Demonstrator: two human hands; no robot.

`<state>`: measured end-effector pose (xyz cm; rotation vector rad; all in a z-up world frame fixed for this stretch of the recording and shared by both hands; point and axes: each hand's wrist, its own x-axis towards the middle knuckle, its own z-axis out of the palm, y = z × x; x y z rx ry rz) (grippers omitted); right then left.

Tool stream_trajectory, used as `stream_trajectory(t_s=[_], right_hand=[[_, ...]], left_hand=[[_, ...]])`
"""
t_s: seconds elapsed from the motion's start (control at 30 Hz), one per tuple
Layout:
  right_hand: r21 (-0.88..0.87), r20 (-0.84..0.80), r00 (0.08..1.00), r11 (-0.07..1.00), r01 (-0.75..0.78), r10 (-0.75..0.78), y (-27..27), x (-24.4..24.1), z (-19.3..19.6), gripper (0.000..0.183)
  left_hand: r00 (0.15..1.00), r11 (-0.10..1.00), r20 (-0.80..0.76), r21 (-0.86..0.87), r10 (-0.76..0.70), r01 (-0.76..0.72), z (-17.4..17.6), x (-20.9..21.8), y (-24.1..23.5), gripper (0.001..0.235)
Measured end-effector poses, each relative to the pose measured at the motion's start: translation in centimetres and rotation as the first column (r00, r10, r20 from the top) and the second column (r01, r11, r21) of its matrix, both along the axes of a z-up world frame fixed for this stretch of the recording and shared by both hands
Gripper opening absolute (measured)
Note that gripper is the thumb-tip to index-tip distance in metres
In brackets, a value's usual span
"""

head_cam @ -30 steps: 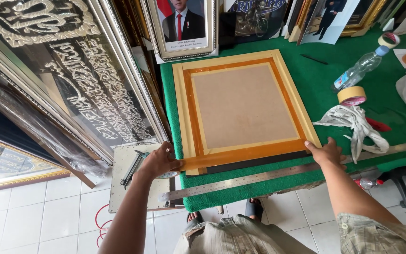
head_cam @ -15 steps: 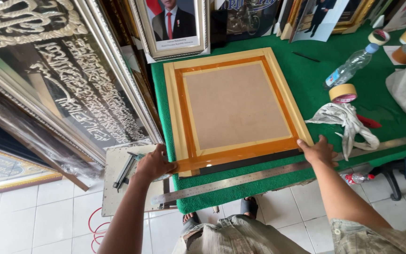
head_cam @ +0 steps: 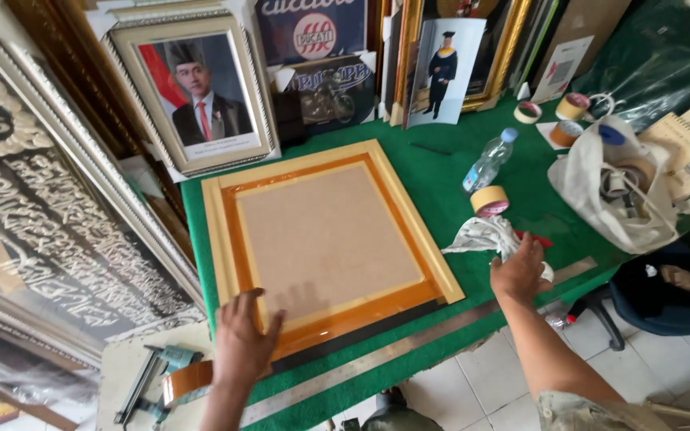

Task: The person is finishing the framing process by applying tape to the back of the frame, cleaning the glass, and inserting the photograph.

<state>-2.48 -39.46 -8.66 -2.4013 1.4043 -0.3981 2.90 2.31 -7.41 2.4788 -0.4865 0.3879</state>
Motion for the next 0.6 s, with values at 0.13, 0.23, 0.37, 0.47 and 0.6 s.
stream_trajectory(t_s=[0.13,0.23,0.37,0.47,0.6], right_hand=[[0.021,-0.135,0.984,0.993,-0.117,0.118,-4.7,0.6,-3.7,0.060],[-0.093,-0.187,0.976,0.986,-0.135,0.116,-6.4,1.0,-5.0,0.025],[-0.142,0.389,0.880,0.961,-0.235,0.273,-3.8,0.6,0.6,0.034],[0.025,0.779,0.601,0.950,-0.312,0.177,-0.9,-0.2,5.2,0.023],[0.320,0.596,0.792,0.864,-0.389,0.136,3.2,0.2,7.0,0.021]], left_hand=[[0.943,0.995,-0.323,-0.085,-0.080,0.056,1.5,-1.8,-6.9,0.038],[0.898,0.957,-0.333,-0.140,-0.288,0.254,0.8,-2.4,-9.9,0.040],[0.870,0.954,-0.393,-0.085,-0.298,0.289,0.0,-3.0,-11.2,0.039],[0.874,0.953,-0.386,-0.067,-0.297,0.294,-1.7,-4.0,-10.3,0.038],[0.885,0.956,-0.376,-0.002,-0.274,0.294,-4.2,-5.1,-7.6,0.037]])
